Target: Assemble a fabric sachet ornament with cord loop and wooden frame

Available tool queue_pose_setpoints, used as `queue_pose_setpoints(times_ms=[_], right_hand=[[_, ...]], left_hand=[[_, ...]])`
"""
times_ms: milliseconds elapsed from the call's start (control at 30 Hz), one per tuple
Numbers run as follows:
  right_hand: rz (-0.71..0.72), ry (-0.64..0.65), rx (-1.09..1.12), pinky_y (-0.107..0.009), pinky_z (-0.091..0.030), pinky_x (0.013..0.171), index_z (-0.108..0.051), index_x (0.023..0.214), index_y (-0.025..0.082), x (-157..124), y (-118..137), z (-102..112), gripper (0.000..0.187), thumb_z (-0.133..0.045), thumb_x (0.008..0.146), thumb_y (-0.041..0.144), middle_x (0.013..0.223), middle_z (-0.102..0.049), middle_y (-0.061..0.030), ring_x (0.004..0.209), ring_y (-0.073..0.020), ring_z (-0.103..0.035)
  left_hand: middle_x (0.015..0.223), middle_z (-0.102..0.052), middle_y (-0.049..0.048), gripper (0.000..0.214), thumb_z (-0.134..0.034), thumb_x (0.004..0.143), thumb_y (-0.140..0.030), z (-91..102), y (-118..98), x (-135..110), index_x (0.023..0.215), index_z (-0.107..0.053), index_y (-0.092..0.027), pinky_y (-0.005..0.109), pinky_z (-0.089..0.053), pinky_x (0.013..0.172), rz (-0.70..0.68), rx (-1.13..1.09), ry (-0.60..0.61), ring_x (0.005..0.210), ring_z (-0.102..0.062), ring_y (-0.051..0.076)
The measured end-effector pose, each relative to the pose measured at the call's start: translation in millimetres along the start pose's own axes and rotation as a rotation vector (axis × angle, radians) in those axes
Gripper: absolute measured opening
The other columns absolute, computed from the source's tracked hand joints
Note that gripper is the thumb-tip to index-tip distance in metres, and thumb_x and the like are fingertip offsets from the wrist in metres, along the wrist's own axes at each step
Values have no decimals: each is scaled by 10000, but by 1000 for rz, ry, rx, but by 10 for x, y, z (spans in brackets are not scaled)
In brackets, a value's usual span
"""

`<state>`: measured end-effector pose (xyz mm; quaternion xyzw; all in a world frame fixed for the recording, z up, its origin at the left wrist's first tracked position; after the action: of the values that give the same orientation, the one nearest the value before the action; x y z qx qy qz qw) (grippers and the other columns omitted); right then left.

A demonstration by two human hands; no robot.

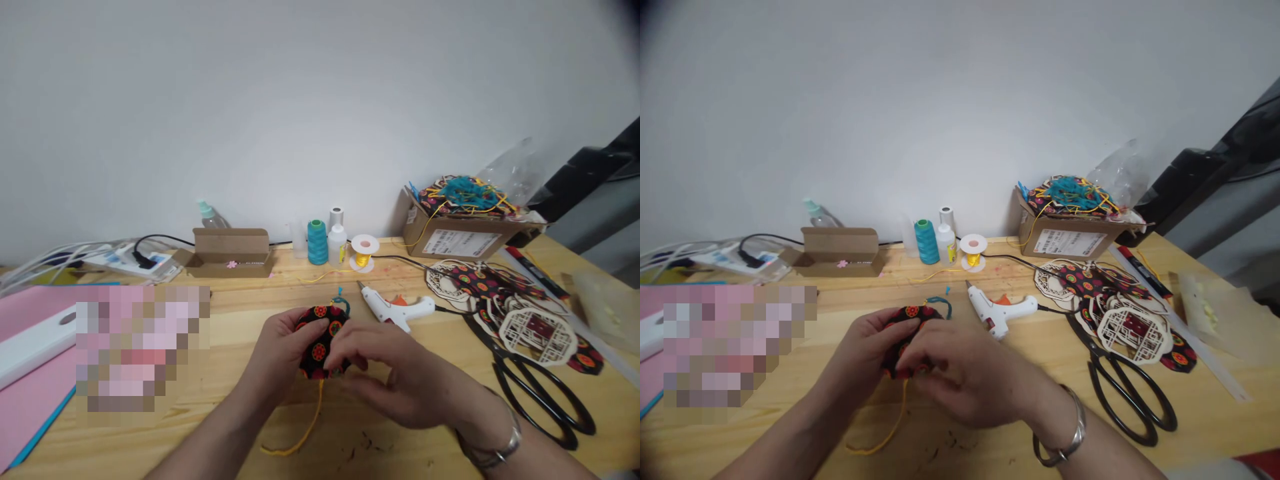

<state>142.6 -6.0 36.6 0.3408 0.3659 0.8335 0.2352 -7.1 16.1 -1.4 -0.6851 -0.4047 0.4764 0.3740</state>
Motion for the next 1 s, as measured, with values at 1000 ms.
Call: queue_pose_setpoints(times_ms=[1000], right_hand=[[171, -143, -1089, -358, -300, 647, -614, 767, 144, 8, -107, -25, 243, -401, 881, 123, 702, -554, -56, 710, -193, -440]], left_hand=[[598, -607, -2, 108, -625, 702, -234, -108, 81, -30, 662, -654, -138, 265, -438, 612, -52, 285, 82, 606, -555, 146]])
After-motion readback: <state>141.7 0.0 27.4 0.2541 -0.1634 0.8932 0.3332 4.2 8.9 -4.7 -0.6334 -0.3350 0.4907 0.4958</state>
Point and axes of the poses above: each hand's wrist, its own x-axis towards the middle knuckle, its own z-axis out of the back of the hand, y = z × x, the point moved 3 cm from there along x, towards the middle knuckle
